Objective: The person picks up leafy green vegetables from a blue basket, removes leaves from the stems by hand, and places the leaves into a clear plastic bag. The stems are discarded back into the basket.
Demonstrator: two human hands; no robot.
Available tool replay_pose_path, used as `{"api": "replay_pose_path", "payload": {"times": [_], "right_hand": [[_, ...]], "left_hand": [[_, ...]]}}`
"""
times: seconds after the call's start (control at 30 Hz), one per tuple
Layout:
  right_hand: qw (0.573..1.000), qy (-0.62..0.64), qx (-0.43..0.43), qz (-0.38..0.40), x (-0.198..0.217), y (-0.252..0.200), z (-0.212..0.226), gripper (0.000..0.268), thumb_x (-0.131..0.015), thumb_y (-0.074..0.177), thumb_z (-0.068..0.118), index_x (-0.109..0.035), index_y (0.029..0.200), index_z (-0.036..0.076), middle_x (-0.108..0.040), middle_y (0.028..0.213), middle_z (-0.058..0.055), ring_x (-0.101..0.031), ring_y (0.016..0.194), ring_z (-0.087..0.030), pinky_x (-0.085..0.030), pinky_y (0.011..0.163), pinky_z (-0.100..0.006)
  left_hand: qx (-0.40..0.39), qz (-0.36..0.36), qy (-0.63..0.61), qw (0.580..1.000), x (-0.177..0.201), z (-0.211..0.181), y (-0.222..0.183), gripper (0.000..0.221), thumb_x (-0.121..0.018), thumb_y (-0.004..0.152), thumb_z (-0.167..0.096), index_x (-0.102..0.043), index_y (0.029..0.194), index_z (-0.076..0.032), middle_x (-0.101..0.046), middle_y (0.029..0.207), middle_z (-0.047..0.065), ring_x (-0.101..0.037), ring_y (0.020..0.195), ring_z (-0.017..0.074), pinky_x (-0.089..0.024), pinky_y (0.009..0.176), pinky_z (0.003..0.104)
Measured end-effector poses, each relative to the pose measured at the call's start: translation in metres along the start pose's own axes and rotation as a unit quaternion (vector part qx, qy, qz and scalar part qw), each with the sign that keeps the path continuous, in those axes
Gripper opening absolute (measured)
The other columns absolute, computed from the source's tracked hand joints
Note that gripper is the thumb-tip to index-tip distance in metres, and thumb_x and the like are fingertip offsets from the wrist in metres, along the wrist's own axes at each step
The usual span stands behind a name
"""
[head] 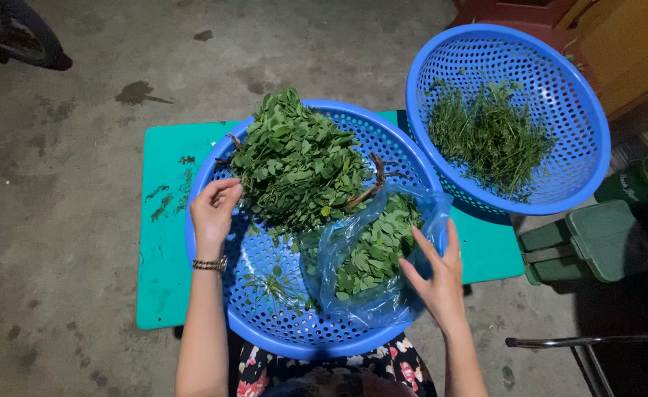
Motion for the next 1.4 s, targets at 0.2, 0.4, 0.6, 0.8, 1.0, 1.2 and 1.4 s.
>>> {"api": "replay_pose_path", "payload": {"times": [0.2, 0.4, 0.6, 0.8, 1.0, 1.2, 1.4], "right_hand": [[0.982, 0.025, -0.186, 0.013, -0.002, -0.030, -0.079, 0.051, -0.067, 0.079, 0.004, -0.070, 0.128, 0.016, -0.052, 0.155, -0.016, -0.065, 0.113, -0.030, -0.053, 0.096, -0.038], [0.955, -0.024, -0.265, 0.133, 0.017, -0.055, -0.072, 0.055, -0.079, 0.076, 0.013, -0.068, 0.130, 0.012, -0.052, 0.149, -0.015, -0.067, 0.089, -0.035, -0.054, 0.081, -0.041], [0.994, 0.068, -0.025, -0.077, 0.046, -0.028, 0.002, 0.028, -0.076, 0.085, 0.008, -0.073, 0.112, 0.001, -0.069, 0.130, -0.016, -0.067, 0.118, -0.027, -0.051, 0.103, -0.037], [0.747, 0.596, -0.150, 0.254, -0.059, 0.029, 0.053, 0.049, -0.076, 0.082, 0.005, -0.058, 0.127, 0.005, -0.068, 0.118, -0.006, -0.072, 0.101, -0.016, -0.060, 0.085, -0.030], [0.739, 0.599, -0.195, 0.240, -0.096, 0.011, 0.043, 0.016, -0.079, 0.092, 0.000, -0.072, 0.104, -0.008, -0.075, 0.090, -0.011, -0.064, 0.067, -0.015, -0.052, 0.058, -0.028], [0.725, 0.607, -0.276, 0.171, -0.109, -0.014, 0.012, 0.012, -0.077, 0.083, 0.002, -0.069, 0.093, 0.000, -0.075, 0.078, -0.010, -0.074, 0.062, -0.016, -0.059, 0.056, -0.028], [0.681, 0.657, -0.316, 0.071, -0.097, -0.022, -0.042, 0.013, -0.077, 0.087, 0.002, -0.074, 0.099, -0.002, -0.072, 0.076, -0.010, -0.069, 0.062, -0.015, -0.056, 0.059, -0.025]], "left_hand": [[0.147, 0.041, -0.136, 0.979, 0.017, -0.022, -0.032, 0.027, -0.069, 0.096, -0.011, -0.071, 0.121, -0.002, -0.076, 0.099, 0.005, -0.068, 0.086, 0.0083, -0.054, 0.078, 0.022], [0.127, 0.067, -0.119, 0.982, 0.007, -0.037, -0.061, 0.024, -0.070, 0.097, -0.012, -0.073, 0.116, 0.001, -0.075, 0.097, 0.005, -0.068, 0.086, 0.0100, -0.055, 0.079, 0.024], [0.074, 0.159, -0.097, 0.980, -0.022, -0.056, -0.089, 0.018, -0.069, 0.099, -0.013, -0.074, 0.109, 0.001, -0.071, 0.091, 0.002, -0.065, 0.083, 0.0084, -0.053, 0.077, 0.024], [0.140, 0.247, -0.164, 0.945, -0.073, -0.071, -0.126, 0.019, -0.068, 0.096, -0.015, -0.071, 0.107, 0.000, -0.074, 0.090, 0.003, -0.068, 0.081, 0.0087, -0.055, 0.075, 0.025], [0.100, 0.269, -0.138, 0.948, -0.098, -0.075, -0.141, 0.017, -0.068, 0.097, -0.013, -0.070, 0.104, 0.002, -0.073, 0.090, 0.003, -0.069, 0.082, 0.0083, -0.058, 0.076, 0.025], [0.076, 0.260, -0.057, 0.961, -0.108, -0.072, -0.154, 0.014, -0.066, 0.099, -0.014, -0.067, 0.103, 0.000, -0.068, 0.086, 0.000, -0.064, 0.079, 0.0066, -0.055, 0.071, 0.024], [0.059, 0.271, -0.013, 0.961, -0.072, -0.073, -0.152, 0.014, -0.065, 0.099, -0.013, -0.067, 0.101, 0.000, -0.069, 0.084, 0.001, -0.064, 0.078, 0.0081, -0.054, 0.072, 0.024]]}}
Point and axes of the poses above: each hand's wrist, its own y-axis towards the middle knuckle, its own x-axis out of the back of the hand, z = x × y, the point moved 2 cm from there along y, towards the middle knuckle
